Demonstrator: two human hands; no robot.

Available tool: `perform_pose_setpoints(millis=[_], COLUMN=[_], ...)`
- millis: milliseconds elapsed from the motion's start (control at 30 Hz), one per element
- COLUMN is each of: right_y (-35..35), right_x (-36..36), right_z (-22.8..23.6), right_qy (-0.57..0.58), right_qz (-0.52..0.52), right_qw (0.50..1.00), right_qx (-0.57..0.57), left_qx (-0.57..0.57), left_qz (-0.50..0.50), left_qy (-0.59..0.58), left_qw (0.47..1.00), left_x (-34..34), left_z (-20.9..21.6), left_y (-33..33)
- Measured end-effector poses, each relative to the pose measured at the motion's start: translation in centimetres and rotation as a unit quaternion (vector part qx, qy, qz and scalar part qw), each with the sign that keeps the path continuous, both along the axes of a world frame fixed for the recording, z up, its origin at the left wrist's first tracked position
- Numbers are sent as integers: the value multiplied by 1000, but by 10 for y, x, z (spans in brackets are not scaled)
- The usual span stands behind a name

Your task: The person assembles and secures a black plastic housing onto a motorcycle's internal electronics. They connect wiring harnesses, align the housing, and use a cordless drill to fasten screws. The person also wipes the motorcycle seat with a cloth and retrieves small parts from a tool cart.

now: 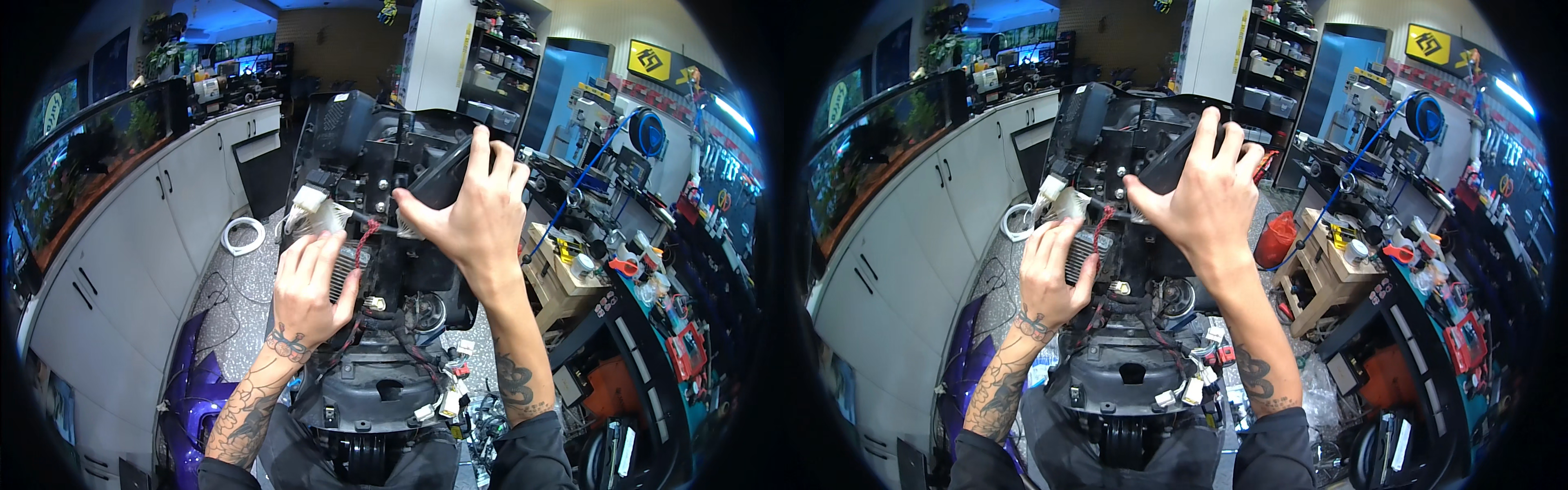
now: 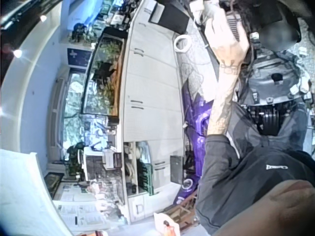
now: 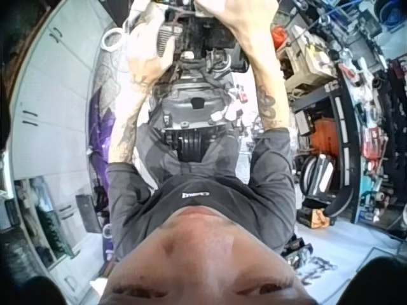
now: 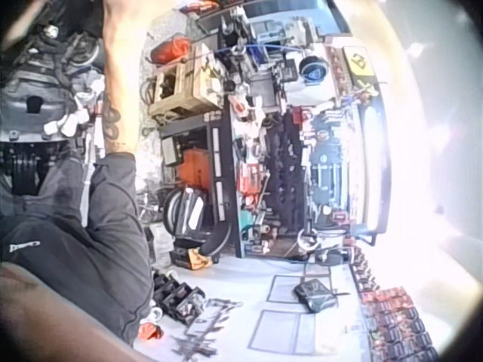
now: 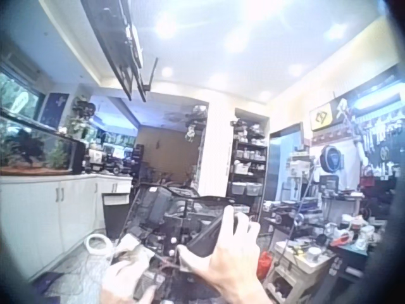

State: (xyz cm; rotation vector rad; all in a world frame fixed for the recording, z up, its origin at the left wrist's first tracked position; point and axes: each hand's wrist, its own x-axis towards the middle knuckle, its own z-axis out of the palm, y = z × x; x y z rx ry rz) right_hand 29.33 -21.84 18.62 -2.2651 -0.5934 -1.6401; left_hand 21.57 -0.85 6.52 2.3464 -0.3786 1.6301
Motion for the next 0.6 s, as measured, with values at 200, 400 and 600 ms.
perform_pose_setpoints(millis=[200,400,600], right_y=[-17,-39,-53], right_x=[-16,-12,-2], right_z=[-32,-52,-55], right_qy=[100,83,73], right_qz=[28,114,183], right_qw=[992,986,975], right_qx=[71,88,106], left_qx=[11,110,97], left_qz=[19,-15,-52], left_qy=[-22,-15,-48], left_qw=[1000,994,993], left_x=[0,15,30], left_z=[14,41,58], left_y=[-5,-21,-17])
